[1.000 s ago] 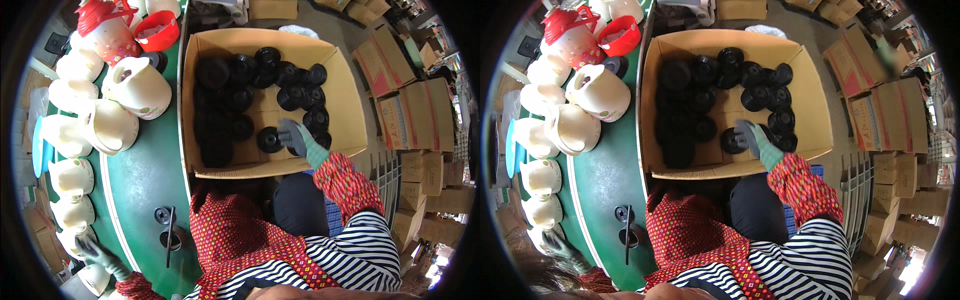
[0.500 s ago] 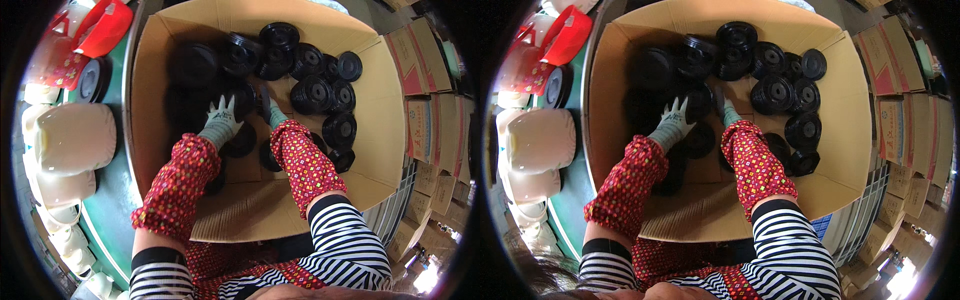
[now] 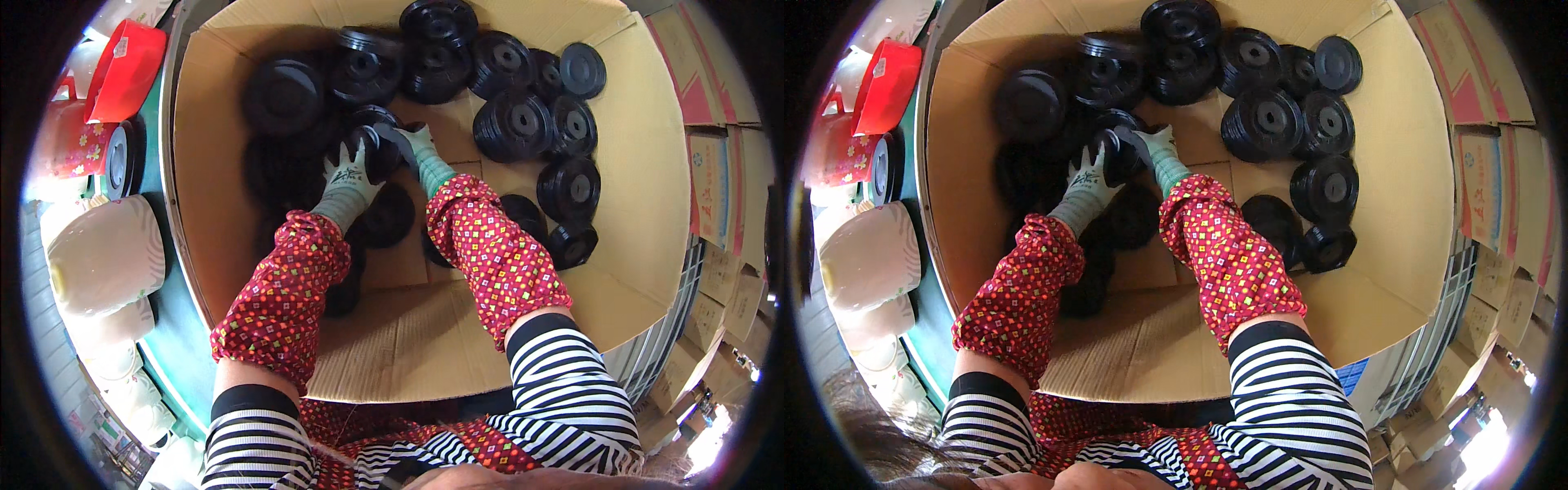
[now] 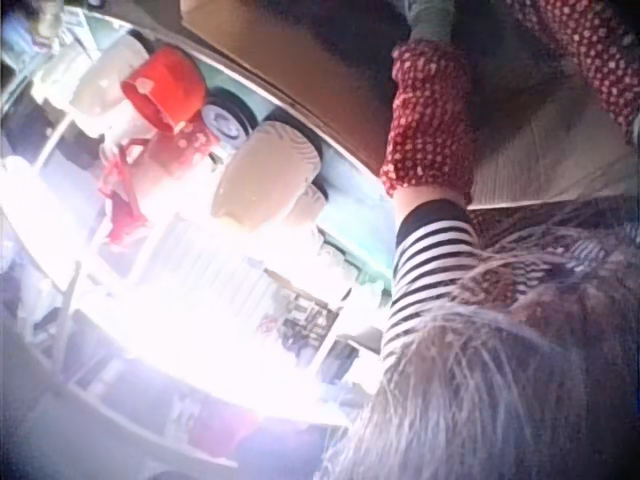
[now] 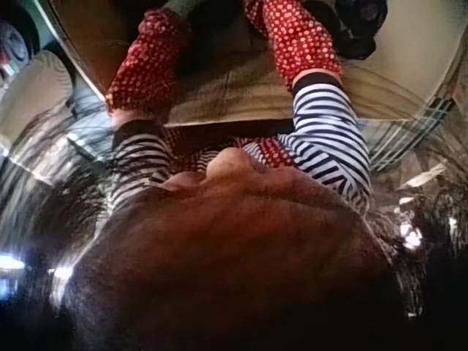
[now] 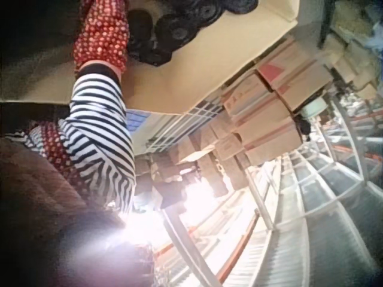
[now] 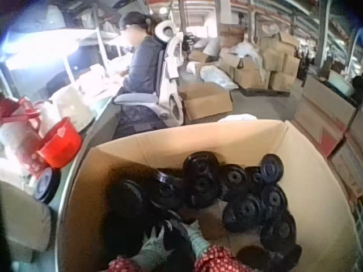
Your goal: The person assembles white plastic kettles by inserting a metal strainer, placing a black lid, and adding a black base. The person handles each kettle one at a time, then places the completed units on a green conveyor belt.
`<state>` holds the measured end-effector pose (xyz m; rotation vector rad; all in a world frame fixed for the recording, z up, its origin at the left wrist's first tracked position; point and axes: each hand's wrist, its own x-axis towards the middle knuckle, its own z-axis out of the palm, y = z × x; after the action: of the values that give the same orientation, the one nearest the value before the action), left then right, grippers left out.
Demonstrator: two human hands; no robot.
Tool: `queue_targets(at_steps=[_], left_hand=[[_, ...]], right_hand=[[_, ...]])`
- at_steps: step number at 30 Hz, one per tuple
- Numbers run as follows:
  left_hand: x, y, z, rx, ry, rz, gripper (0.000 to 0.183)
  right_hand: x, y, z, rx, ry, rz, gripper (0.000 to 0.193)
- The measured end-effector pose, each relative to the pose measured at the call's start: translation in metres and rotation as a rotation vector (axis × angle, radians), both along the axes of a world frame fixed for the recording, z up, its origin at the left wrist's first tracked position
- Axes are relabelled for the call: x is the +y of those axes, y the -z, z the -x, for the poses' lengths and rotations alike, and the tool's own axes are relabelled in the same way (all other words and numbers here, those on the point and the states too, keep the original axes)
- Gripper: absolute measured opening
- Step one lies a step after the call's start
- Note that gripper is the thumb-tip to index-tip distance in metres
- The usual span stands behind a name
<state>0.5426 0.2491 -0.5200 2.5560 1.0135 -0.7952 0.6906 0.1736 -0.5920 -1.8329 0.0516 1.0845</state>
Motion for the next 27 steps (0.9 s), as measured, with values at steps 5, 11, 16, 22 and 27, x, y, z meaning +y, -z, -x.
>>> queue_targets(at_steps=[5,11,16,22,27], left_hand=[[-0.039,-0.064,0.022,0.005,0.02,-0.062,0.107],[-0.091,-0.122,0.064,0.039,0.069,0.02,0.105],[-0.113,-0.086,0.081,0.309,0.071,0.098,0.11],[-0.111,-0.086,0.088,0.285,0.037,0.183,0.113],[-0.116,-0.085,0.08,0.209,0.006,0.159,0.118]], right_hand=[[-0.028,0.003,0.009,0.123,-0.067,-0.446,0.082],[-0.084,-0.024,0.033,0.317,-0.285,-0.519,0.062],[-0.094,-0.013,0.057,-0.299,-0.871,0.17,0.089],[-0.078,0.032,0.054,0.012,-0.585,0.102,0.1],[-0.09,0.118,0.073,0.586,-0.23,-0.166,0.077]])
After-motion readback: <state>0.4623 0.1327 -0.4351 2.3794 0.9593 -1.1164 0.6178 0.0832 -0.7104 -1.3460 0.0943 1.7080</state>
